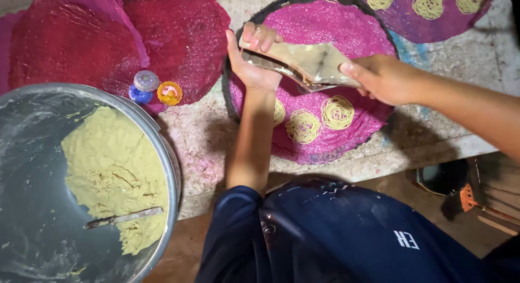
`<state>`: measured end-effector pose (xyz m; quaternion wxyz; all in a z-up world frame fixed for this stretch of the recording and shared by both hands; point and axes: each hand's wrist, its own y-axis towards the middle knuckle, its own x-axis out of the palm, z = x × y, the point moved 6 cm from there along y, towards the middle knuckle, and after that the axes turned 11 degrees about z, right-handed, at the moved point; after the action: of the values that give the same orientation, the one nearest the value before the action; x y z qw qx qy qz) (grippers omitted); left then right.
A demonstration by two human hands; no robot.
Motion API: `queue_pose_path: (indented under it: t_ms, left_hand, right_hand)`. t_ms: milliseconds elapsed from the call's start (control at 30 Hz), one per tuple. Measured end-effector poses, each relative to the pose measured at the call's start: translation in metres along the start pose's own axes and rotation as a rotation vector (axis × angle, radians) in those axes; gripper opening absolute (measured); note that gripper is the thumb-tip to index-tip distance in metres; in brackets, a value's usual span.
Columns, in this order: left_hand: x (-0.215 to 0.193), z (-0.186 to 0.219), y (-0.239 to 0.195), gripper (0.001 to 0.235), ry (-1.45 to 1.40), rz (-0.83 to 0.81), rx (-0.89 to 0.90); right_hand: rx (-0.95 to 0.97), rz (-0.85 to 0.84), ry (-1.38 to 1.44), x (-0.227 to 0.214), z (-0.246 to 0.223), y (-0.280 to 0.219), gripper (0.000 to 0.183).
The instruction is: The person uses a wooden dough press to extrude yellow dough into spiral shapes onto a pink mat. They repeatedly scoop dough from a metal bowl, load the press, and squeeze out spirals, then reload the press from the bowl.
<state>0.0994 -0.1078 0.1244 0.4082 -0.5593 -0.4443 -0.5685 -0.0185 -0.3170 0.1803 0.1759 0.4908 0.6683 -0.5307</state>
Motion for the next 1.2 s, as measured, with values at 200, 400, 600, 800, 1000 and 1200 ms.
queue_pose_path:
  t_ms: [200,400,600,800,1000,1200]
  left_hand:
    - [-0.020,-0.014,0.008,0.041,-0.009,-0.008,0.005]
    - [-0.003,0.004,0.024,0.035,0.092,0.042,0.068]
    - [-0.007,-0.010,0.013,0.033,0.036,0.202,0.034]
    - [0.005,-0.001,0.037,0.034,0.102,0.160,0.095]
    - [-0.015,-0.005,0.019,0.033,0.130,0.345,0.079]
    - [0.022,-0.022,0.044,0.037,-0.003,0.135,0.071]
  right_hand:
    - [0.024,0.028,-0.043,-0.014,-0.013,-0.011,0.067]
    - [-0.057,0.172,0.031,-0.020,-0.021,-0.005,0.057]
    - [0.037,0.064,-0.024,-0.025,-0.009,-0.011,0.068]
    - [-0.099,0.214,0.021,-0.032,-0.018,-0.002,0.052]
    - [0.017,0.065,-0.032,-0.019,-0.009,-0.008,0.066]
    - [-0.023,0.272,0.043,-0.051,-0.005,-0.007,0.055]
